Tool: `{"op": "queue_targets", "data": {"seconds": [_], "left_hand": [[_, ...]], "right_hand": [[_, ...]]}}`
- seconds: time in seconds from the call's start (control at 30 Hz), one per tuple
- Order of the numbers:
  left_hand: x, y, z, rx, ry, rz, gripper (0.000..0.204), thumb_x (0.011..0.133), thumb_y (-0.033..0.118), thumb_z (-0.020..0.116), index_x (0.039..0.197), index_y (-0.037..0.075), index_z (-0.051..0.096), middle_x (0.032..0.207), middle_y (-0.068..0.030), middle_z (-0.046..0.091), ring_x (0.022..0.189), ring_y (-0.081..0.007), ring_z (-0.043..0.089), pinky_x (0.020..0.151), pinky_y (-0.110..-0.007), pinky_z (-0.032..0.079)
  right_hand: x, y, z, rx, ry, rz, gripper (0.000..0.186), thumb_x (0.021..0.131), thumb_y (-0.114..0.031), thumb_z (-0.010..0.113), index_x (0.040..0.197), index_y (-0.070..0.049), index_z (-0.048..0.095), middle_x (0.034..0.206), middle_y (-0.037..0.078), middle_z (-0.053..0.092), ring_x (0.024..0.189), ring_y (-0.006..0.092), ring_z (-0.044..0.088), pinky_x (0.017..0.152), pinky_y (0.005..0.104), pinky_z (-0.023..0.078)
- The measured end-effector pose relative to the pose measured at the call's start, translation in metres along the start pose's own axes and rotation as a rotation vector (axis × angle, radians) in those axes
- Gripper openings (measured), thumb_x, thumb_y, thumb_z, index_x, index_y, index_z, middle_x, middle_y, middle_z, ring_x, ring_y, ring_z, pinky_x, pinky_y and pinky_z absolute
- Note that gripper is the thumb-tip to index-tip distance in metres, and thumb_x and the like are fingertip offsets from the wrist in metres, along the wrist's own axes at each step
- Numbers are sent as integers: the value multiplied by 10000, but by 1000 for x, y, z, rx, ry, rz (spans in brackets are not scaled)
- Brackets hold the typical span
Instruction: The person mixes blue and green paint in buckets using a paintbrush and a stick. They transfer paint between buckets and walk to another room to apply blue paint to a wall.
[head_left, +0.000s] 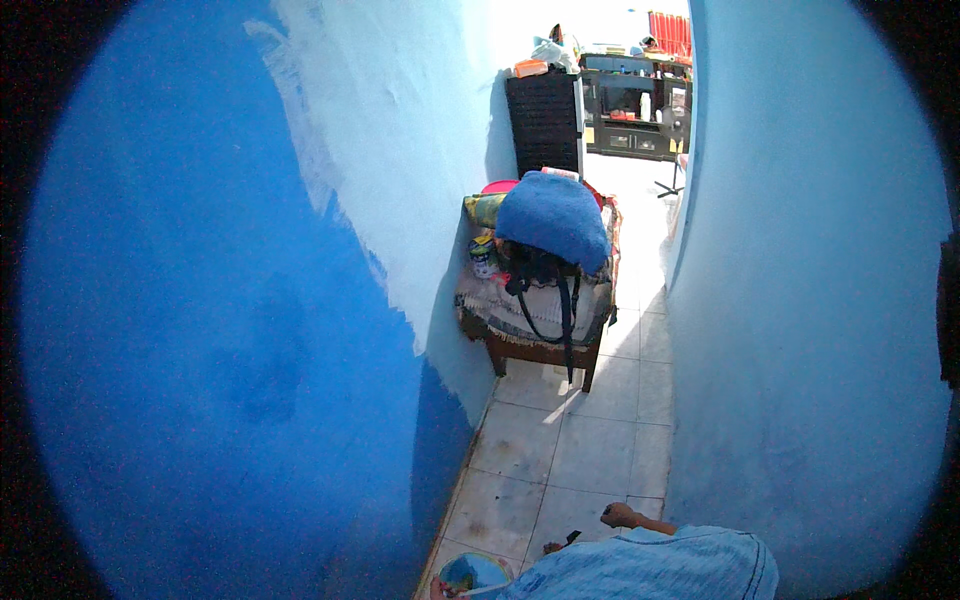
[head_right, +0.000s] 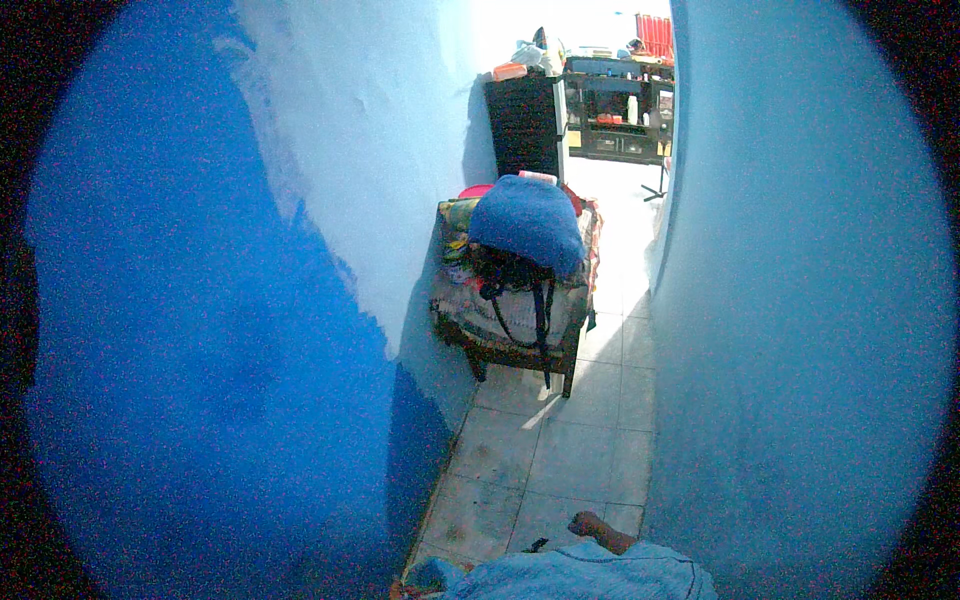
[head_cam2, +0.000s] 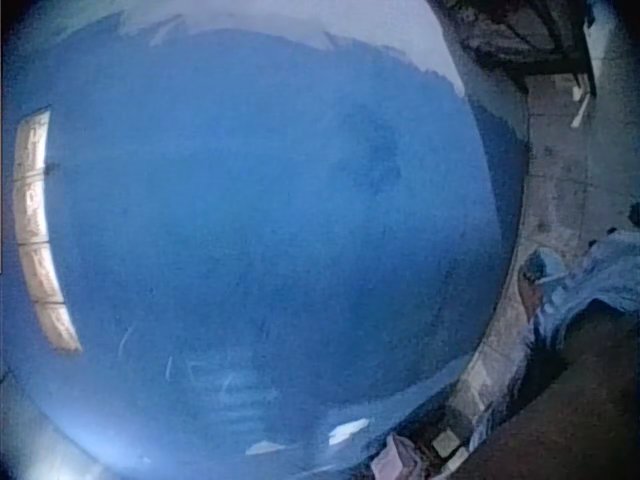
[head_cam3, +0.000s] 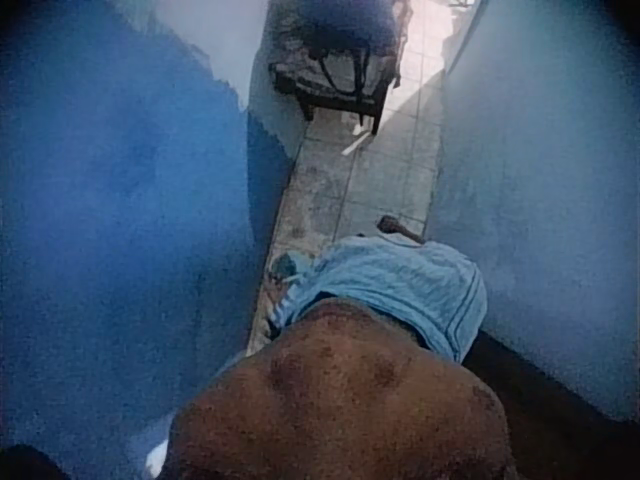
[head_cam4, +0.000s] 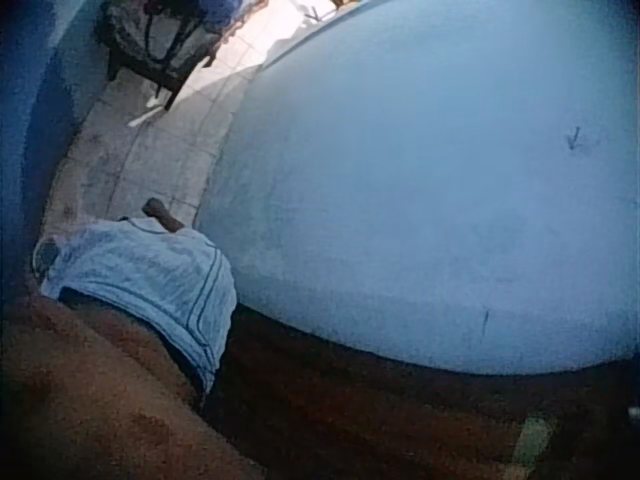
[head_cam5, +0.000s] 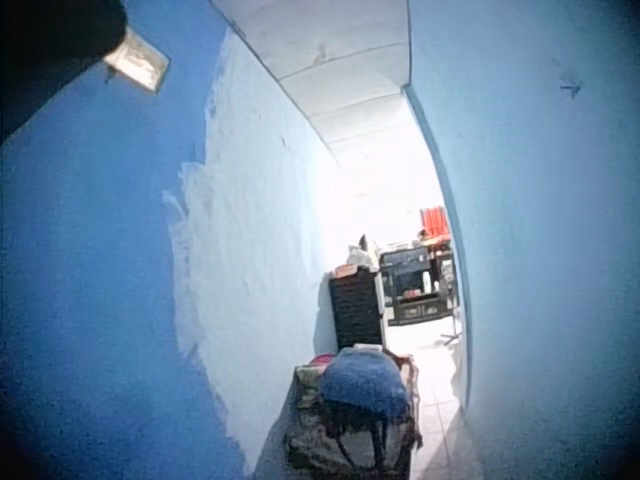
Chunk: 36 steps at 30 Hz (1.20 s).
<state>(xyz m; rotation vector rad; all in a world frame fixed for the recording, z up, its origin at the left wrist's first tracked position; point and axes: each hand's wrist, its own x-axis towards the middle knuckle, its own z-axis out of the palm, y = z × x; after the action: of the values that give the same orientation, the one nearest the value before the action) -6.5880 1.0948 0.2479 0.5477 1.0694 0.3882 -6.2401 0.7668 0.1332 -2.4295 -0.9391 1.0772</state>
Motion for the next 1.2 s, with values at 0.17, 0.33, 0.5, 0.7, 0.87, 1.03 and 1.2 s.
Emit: {"op": "queue_targets", "data": {"seconds": [0.17,0.33,0.5,0.7,0.87,1.03,1.2], "left_hand": [[-3,-3,-9,-20,-2,-17,293,828,360,557,982,112,575,933,-91,594,777,-252,548,728,-434,469],[-9,-9,-20,-59,-11,-45,297,827,379,559,970,120,577,948,-91,595,785,-257,547,734,-445,470],[-12,-5,-57,-114,-57,-98,301,827,398,561,958,128,580,963,-90,596,793,-261,547,741,-456,470],[-24,-9,-27,-445,-14,-317,315,834,434,538,870,126,595,825,-108,612,741,-269,558,645,-441,486],[-43,0,-26,-561,-5,-255,359,848,438,522,892,96,621,748,-133,616,653,-272,571,481,-395,485],[-68,0,5,-364,56,-115,202,818,260,621,758,102,511,665,24,463,614,-100,434,612,-289,397],[-90,11,64,-313,226,-59,201,829,269,607,768,97,523,686,27,467,610,-110,437,616,-297,405]], "right_hand": [[-16,16,-1,143,-81,121,368,763,-348,524,640,-22,644,585,114,621,561,258,608,605,426,481],[-15,11,4,79,-40,147,352,753,-353,535,655,-36,652,599,105,626,596,253,617,631,420,490],[-18,-5,19,106,135,47,341,740,-346,532,704,-33,662,633,135,638,633,299,625,658,429,493],[-17,20,25,83,96,89,368,743,-369,532,789,-31,671,747,177,654,720,358,625,696,450,496],[-12,5,26,-28,73,109,386,749,-384,547,838,-30,669,751,164,662,762,351,634,716,446,494],[-16,9,23,25,-18,149,413,748,-411,544,865,-32,663,802,174,662,773,355,633,723,448,497],[-17,25,23,4,72,107,387,750,-385,541,857,-32,659,782,175,659,755,354,633,717,433,501]]}}
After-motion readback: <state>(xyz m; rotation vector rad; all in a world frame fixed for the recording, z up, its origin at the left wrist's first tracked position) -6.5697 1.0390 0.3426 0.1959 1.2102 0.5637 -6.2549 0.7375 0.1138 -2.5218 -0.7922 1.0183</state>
